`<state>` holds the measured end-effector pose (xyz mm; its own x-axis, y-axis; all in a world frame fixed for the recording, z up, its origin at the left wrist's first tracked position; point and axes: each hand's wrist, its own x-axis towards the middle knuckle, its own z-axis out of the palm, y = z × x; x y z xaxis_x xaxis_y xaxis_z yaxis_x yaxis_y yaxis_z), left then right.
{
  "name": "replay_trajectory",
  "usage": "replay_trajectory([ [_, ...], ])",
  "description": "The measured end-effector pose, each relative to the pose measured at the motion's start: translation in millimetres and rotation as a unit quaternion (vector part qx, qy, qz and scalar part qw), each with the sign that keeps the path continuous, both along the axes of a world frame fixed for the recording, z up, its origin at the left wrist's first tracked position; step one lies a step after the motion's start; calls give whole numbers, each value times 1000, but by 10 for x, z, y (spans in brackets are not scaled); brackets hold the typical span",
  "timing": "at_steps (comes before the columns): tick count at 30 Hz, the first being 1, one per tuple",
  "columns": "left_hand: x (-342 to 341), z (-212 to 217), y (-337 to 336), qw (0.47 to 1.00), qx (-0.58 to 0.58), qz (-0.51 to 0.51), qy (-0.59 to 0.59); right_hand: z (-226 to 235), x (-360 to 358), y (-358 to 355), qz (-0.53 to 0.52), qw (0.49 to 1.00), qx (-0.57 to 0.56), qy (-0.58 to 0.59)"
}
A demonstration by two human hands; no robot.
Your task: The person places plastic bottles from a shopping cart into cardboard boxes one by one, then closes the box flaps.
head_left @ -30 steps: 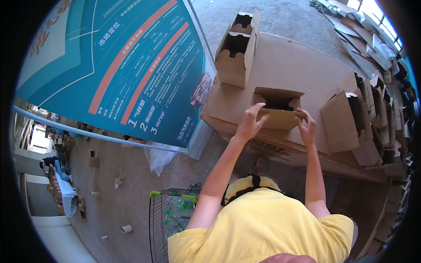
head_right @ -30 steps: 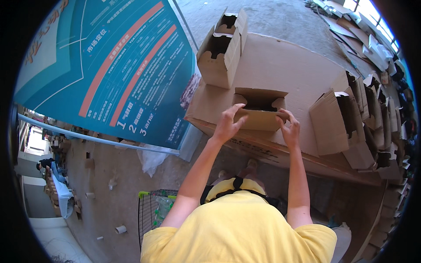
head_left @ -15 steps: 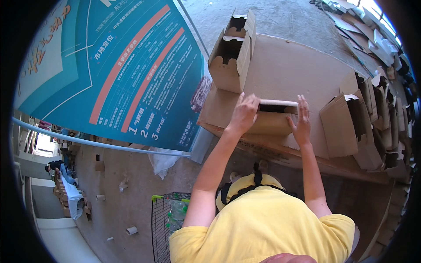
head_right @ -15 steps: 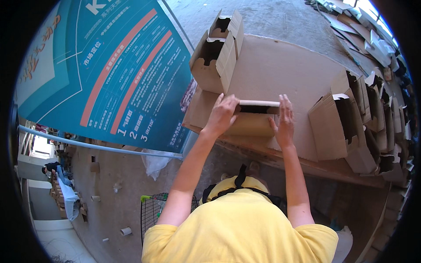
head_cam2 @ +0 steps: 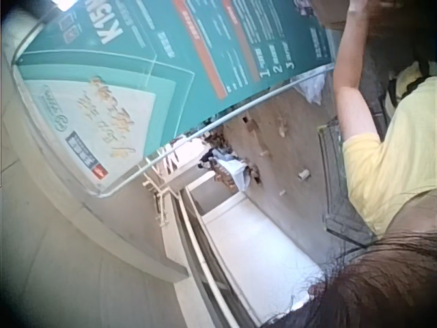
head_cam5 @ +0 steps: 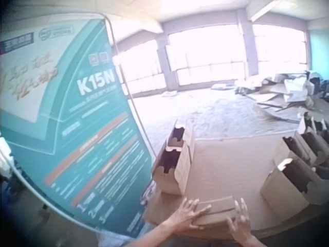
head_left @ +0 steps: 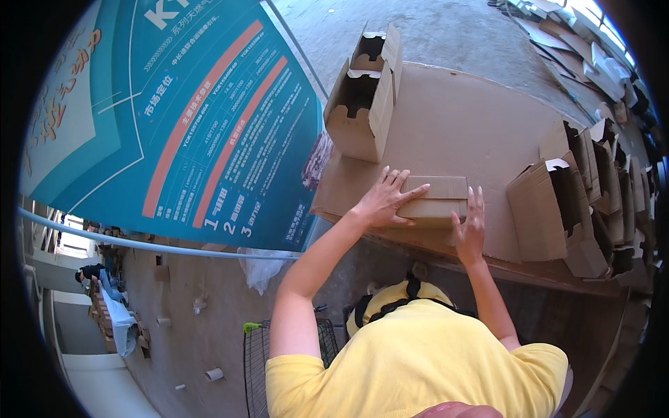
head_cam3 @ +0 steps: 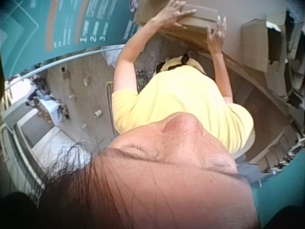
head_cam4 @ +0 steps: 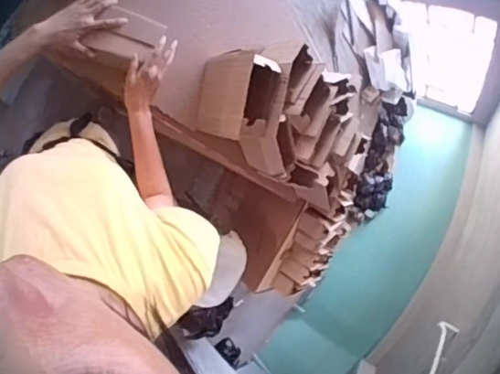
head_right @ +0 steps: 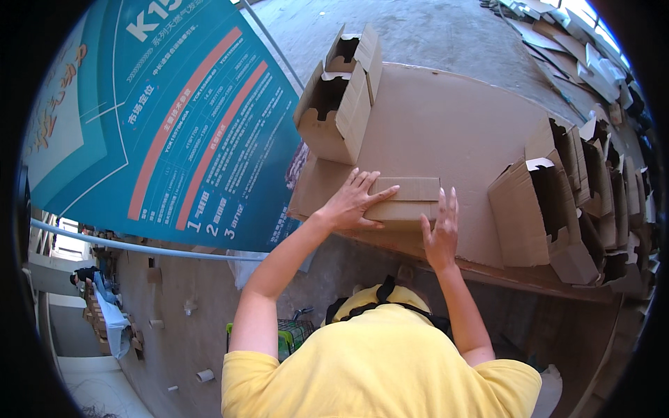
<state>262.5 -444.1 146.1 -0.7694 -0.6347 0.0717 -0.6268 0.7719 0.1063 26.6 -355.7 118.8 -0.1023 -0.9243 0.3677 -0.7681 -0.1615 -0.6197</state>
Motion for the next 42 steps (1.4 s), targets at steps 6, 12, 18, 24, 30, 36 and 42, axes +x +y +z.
replay_trajectory([
  [6, -53, -138, 171, 997, -41, 45, 49, -248, 159, 128, 13, 988, 79, -133],
  [12, -140, -80, 479, 980, -33, 190, 57, -390, 57, -318, 128, 956, 84, -251],
  [18, 45, -79, 724, 954, -28, 296, 47, -306, 289, -540, 213, 921, 160, -285],
  [24, 404, -34, 965, 904, -36, 421, 65, -209, 903, -813, 319, 896, 170, -259],
  [30, 590, -62, 780, 843, -72, 527, 84, -362, 1497, -1182, 351, 906, 71, -225],
  [36, 491, -21, 544, 828, -67, 550, 90, -653, 1897, -1202, 207, 951, 69, -217],
  [42, 459, -117, 343, 829, -128, 541, 65, -800, 2005, -1316, 171, 939, 89, -285],
])
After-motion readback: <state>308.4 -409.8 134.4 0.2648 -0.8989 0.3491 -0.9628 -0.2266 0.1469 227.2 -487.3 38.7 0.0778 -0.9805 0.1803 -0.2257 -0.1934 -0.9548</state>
